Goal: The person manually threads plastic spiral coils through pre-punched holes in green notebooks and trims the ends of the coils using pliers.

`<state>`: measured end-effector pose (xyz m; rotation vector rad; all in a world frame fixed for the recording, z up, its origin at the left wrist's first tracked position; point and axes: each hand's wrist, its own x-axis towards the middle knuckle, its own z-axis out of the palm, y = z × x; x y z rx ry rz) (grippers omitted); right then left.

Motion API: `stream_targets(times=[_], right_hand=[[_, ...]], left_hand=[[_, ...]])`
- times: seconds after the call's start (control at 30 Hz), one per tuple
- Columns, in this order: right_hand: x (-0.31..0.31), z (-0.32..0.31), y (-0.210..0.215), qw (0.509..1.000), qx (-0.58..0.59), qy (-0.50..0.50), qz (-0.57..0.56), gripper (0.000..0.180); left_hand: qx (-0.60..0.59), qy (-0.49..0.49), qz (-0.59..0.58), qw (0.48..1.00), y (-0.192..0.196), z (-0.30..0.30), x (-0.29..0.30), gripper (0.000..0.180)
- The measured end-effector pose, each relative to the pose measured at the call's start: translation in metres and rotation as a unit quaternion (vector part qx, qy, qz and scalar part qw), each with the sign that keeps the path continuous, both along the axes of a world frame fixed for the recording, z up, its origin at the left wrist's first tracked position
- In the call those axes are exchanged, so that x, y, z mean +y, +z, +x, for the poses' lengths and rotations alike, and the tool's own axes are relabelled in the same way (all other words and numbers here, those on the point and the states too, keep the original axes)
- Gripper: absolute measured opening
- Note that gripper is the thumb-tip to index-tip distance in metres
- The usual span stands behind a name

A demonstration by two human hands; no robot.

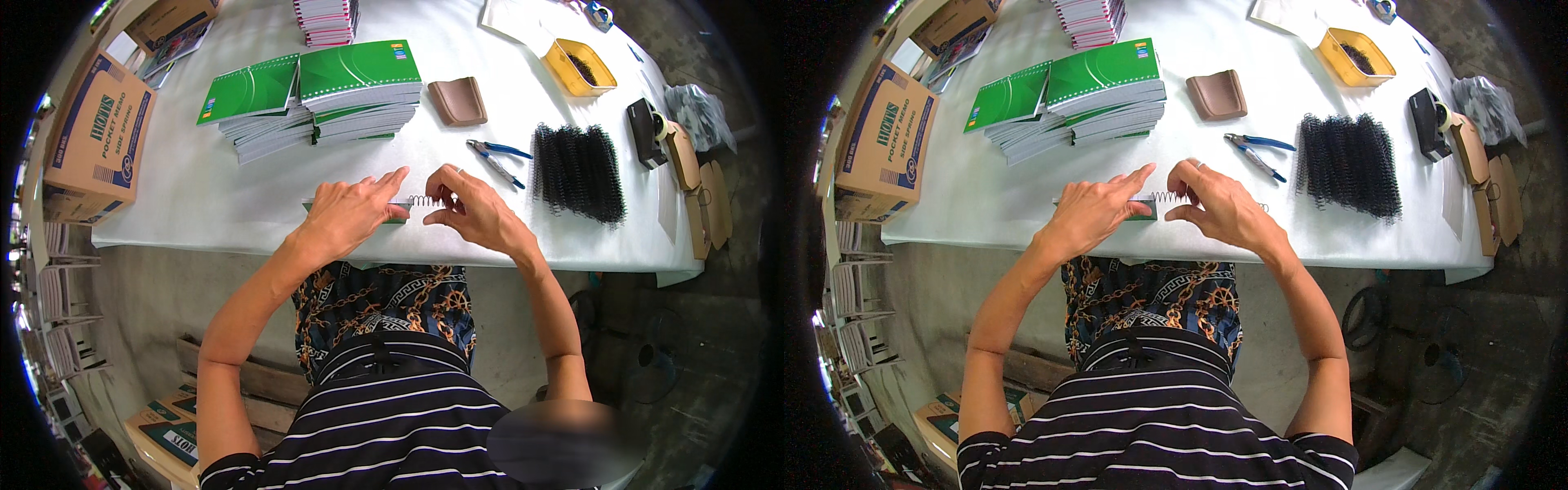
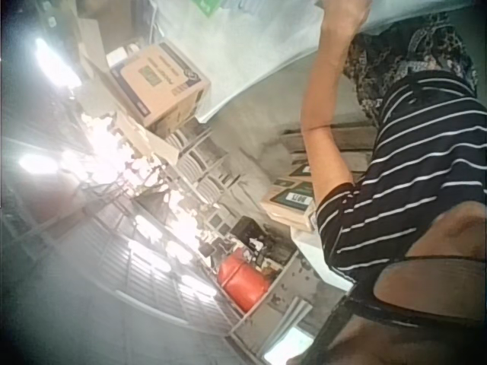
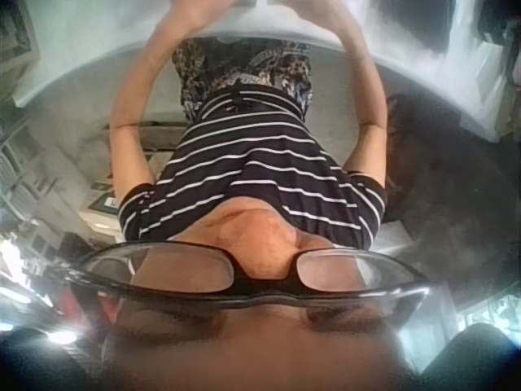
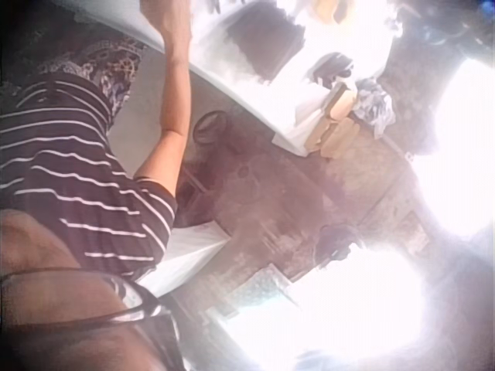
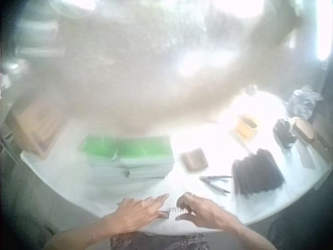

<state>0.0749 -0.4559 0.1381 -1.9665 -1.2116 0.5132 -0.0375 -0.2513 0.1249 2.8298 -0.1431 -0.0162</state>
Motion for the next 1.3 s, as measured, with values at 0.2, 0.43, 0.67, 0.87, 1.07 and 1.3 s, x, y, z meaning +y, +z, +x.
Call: stream_targets(times=[0.2, 0.43, 0.67, 0.87, 1.07, 1.3], right_hand=[[0.003, -0.019, 0.007, 0.987, -0.147, -0.021, -0.054, 0.018], [0.006, -0.016, 0.000, 0.969, -0.244, 0.019, -0.038, 0.024], [0.007, -0.015, 0.002, 0.970, -0.239, 0.029, 0.008, 0.021], [0.012, -0.016, 0.002, 0.978, -0.201, 0.034, 0.050, 0.016], [0.010, -0.033, -0.020, 0.982, -0.178, -0.032, 0.048, 0.012], [0.015, -0.042, -0.021, 0.985, -0.156, -0.069, 0.033, 0.012]], left_hand=[[-0.037, -0.003, 0.010, 0.999, 0.000, -0.001, -0.004, 0.064], [-0.128, -0.042, 0.032, 0.990, -0.005, -0.002, -0.008, 0.061], [-0.022, -0.016, 0.007, 1.000, 0.005, -0.002, -0.006, 0.058], [-0.020, -0.020, -0.015, 0.999, -0.004, -0.004, -0.002, 0.059], [0.016, -0.033, -0.020, 0.999, 0.011, -0.002, -0.003, 0.057], [0.019, -0.034, -0.020, 0.999, 0.010, -0.006, -0.001, 0.058]])
